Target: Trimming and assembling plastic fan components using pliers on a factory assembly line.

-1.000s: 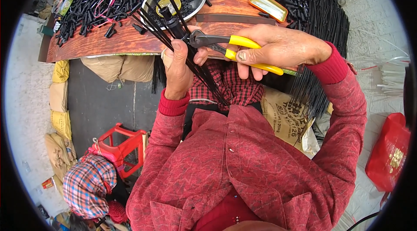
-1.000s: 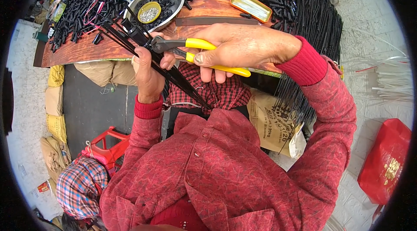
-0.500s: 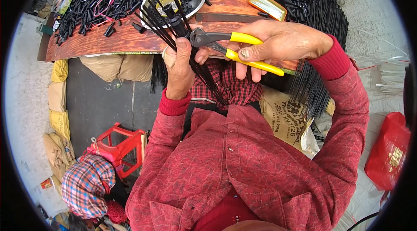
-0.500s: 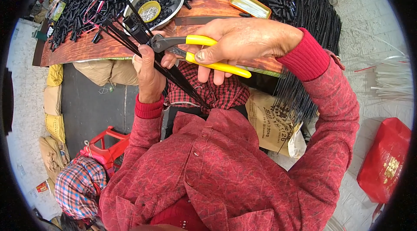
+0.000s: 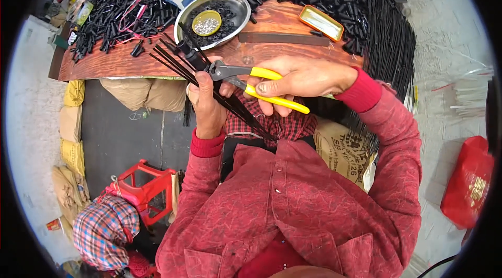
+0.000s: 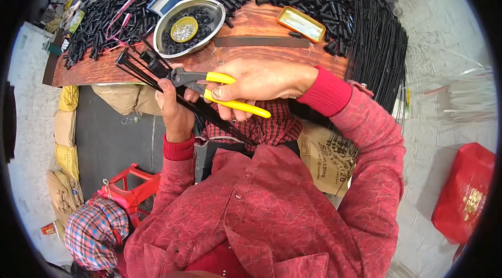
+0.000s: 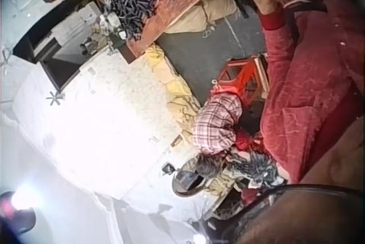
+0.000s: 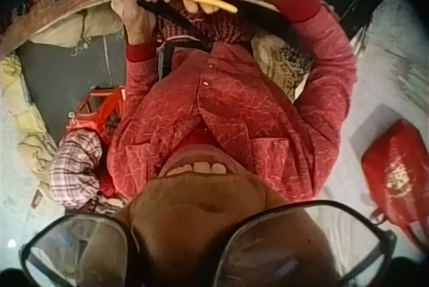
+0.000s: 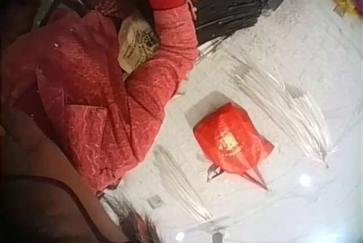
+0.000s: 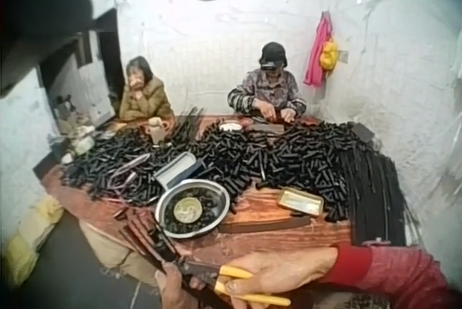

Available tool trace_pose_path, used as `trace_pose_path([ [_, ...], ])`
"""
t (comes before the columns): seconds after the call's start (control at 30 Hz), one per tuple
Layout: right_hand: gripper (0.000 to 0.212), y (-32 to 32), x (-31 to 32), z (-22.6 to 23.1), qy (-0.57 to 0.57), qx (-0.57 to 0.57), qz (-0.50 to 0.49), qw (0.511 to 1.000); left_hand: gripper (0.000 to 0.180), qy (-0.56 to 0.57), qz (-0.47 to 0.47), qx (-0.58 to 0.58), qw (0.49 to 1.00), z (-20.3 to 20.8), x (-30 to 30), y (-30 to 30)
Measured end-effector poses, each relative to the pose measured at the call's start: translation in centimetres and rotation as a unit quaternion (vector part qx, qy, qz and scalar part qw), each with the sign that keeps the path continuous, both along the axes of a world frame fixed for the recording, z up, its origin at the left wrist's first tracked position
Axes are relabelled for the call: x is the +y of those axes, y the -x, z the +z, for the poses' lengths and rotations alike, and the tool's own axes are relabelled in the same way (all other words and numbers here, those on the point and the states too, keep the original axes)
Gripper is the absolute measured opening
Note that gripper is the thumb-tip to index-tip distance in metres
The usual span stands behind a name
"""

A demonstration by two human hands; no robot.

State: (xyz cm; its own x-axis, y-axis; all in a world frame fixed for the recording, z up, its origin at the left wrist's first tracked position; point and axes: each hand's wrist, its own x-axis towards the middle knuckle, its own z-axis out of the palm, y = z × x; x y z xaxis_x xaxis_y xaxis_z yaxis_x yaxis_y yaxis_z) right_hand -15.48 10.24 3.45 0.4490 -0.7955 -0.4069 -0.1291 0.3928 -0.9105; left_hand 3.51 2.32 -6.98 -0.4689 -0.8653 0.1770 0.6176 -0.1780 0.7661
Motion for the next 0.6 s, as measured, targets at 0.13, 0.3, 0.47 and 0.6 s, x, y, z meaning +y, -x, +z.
trace_pose_path([
  [0.13, 0.038, -0.5, -0.9, -0.6, -0.024, -0.018, -0.006, 1.000, 0.047, -0.014, 0.003, 0.005, 1.000, -0.5, -0.6, -0.5],
  [0.3, 0.043, -0.9, -2.1, -3.4, -0.003, -0.070, -0.006, 0.998, 0.048, -0.018, 0.016, 0.014, 1.000, -1.0, -1.7, -0.7],
  [0.47, 0.043, 0.2, -5.0, -1.6, 0.026, 0.024, -0.027, 0.999, 0.050, -0.047, 0.012, 0.053, 0.997, -2.6, -3.7, -2.0],
  [0.6, 0.035, 2.8, -9.1, -3.7, 0.260, 0.326, -0.024, 0.909, 0.047, -0.048, 0.012, 0.075, 0.996, -3.4, -5.1, -2.6],
])
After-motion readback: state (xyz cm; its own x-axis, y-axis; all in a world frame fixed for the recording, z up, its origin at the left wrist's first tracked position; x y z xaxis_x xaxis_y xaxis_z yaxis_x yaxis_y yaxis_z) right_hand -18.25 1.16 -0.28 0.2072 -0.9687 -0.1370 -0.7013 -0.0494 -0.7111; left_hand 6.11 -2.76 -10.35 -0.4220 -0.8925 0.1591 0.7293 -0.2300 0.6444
